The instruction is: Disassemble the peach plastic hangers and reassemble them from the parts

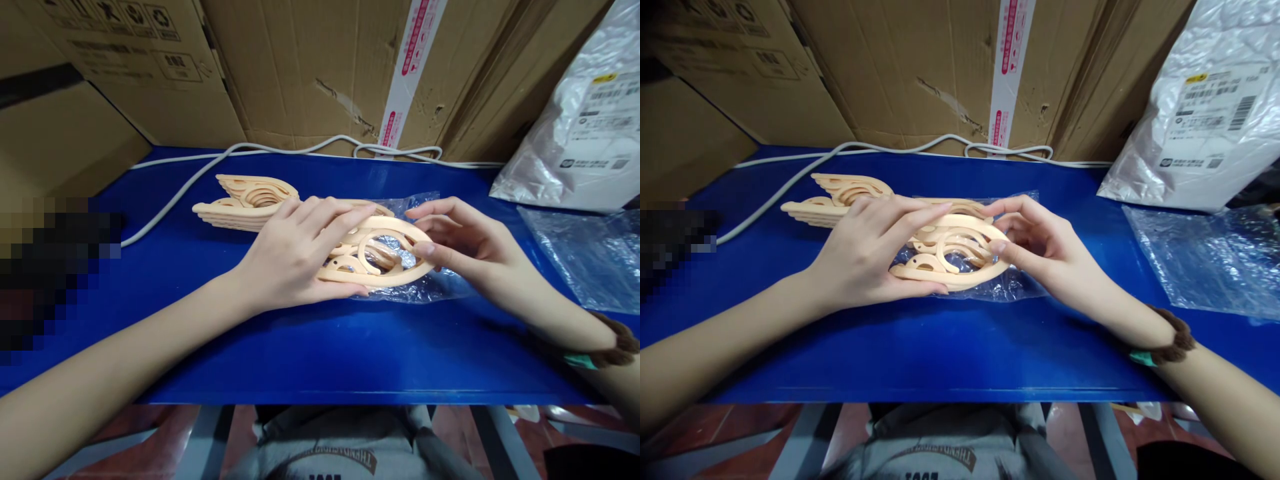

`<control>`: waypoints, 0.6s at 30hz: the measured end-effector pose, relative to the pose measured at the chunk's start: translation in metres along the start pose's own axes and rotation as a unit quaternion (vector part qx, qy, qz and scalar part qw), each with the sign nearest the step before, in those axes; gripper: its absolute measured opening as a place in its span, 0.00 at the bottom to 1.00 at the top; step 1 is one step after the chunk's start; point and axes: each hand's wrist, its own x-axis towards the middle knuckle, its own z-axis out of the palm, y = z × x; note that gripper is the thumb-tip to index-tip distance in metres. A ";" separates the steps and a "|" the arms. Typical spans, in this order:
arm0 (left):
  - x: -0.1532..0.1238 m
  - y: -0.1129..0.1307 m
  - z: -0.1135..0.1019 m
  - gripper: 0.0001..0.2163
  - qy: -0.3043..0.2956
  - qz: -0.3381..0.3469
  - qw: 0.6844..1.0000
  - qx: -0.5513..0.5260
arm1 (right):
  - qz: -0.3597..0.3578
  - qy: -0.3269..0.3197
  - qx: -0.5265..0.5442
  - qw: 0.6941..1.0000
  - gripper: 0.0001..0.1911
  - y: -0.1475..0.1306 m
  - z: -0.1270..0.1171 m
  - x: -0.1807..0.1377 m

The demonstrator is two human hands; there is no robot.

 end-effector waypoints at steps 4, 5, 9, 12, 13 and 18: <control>0.000 -0.002 -0.002 0.35 0.010 0.018 1.000 0.017 | -0.024 -0.006 -0.021 0.999 0.17 0.001 -0.001 -0.001; 0.000 -0.001 -0.002 0.35 0.017 0.021 0.999 0.019 | -0.033 -0.005 -0.032 0.999 0.18 0.002 -0.001 -0.002; 0.001 0.004 -0.002 0.35 0.044 0.022 0.998 0.039 | -0.120 0.012 -0.136 0.983 0.30 0.006 0.002 -0.003; 0.002 0.010 -0.002 0.36 0.056 0.018 0.997 0.056 | -0.258 0.016 -0.266 0.929 0.43 0.006 0.005 -0.003; 0.002 0.013 -0.003 0.36 0.059 0.017 0.996 0.060 | -0.294 0.014 -0.307 0.905 0.45 0.006 0.006 -0.002; 0.003 0.020 -0.004 0.31 0.063 0.004 0.996 0.068 | -0.330 0.008 -0.400 0.855 0.38 0.001 0.010 -0.002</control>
